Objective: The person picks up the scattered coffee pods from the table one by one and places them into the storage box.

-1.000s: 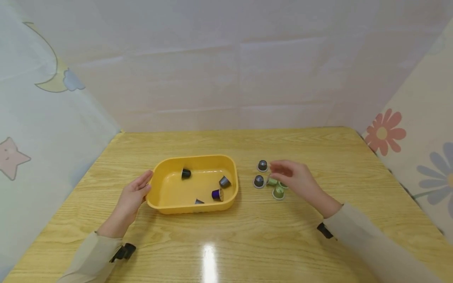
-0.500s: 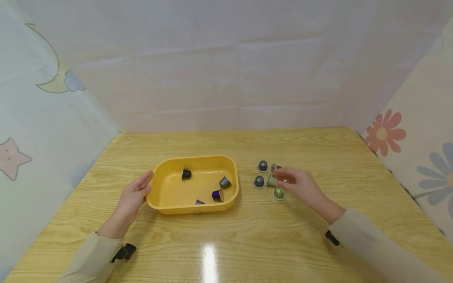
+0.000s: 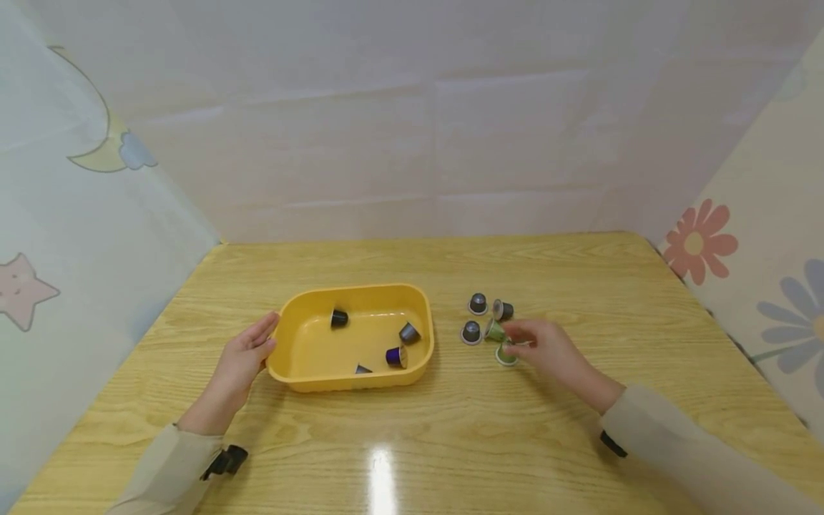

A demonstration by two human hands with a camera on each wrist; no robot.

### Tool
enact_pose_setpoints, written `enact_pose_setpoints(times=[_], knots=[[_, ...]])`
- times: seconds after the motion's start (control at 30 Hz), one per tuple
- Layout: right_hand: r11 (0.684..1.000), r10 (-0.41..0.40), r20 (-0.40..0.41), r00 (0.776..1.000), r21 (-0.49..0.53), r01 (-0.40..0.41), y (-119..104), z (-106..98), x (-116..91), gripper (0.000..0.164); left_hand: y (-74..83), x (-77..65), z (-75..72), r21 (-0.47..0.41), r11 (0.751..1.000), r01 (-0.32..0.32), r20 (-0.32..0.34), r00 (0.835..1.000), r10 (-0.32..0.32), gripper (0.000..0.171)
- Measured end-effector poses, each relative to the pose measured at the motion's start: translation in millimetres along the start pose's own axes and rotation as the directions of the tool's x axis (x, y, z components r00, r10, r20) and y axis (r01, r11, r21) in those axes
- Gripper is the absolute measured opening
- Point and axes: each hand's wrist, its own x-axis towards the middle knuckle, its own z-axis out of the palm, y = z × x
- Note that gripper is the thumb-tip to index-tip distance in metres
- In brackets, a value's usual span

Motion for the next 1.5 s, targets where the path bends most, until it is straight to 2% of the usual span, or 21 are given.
enact_pose_setpoints(times=[0.23,0.63,1.0,1.17,1.5], knots=[[0.999,-0.034,-0.003,0.999,-0.001,0.034,5.3,4.7,0.9,0.036,0.4,-0.2,0.2,0.000,1.000,0.000,0.009,1.000,0.000,0.051],[0.999,-0.004,0.050,0.999,-0.036,0.006,8.7,8.2,4.4,0.034,-0.1,-0.8,-0.3,0.004,1.000,-0.002,0.012,1.000,0.002,0.051],[0.998,0.050,0.034,0.998,0.047,-0.052,-8.6,6.2,8.5,0.039,-1.4,-0.6,-0.5,0.006,1.000,-0.001,0.000,1.000,0.001,0.051],[0.995,0.054,0.013,0.998,0.081,-0.054,-17.3,5.8,12.2,0.040,-2.7,0.1,-0.7,0.004,1.000,-0.001,-0.003,1.000,0.001,0.051],[0.978,0.110,-0.013,0.994,0.180,-0.106,-36.4,9.2,21.3,0.045,-2.6,0.4,-0.6,0.016,1.000,-0.006,0.004,1.000,0.006,0.051]])
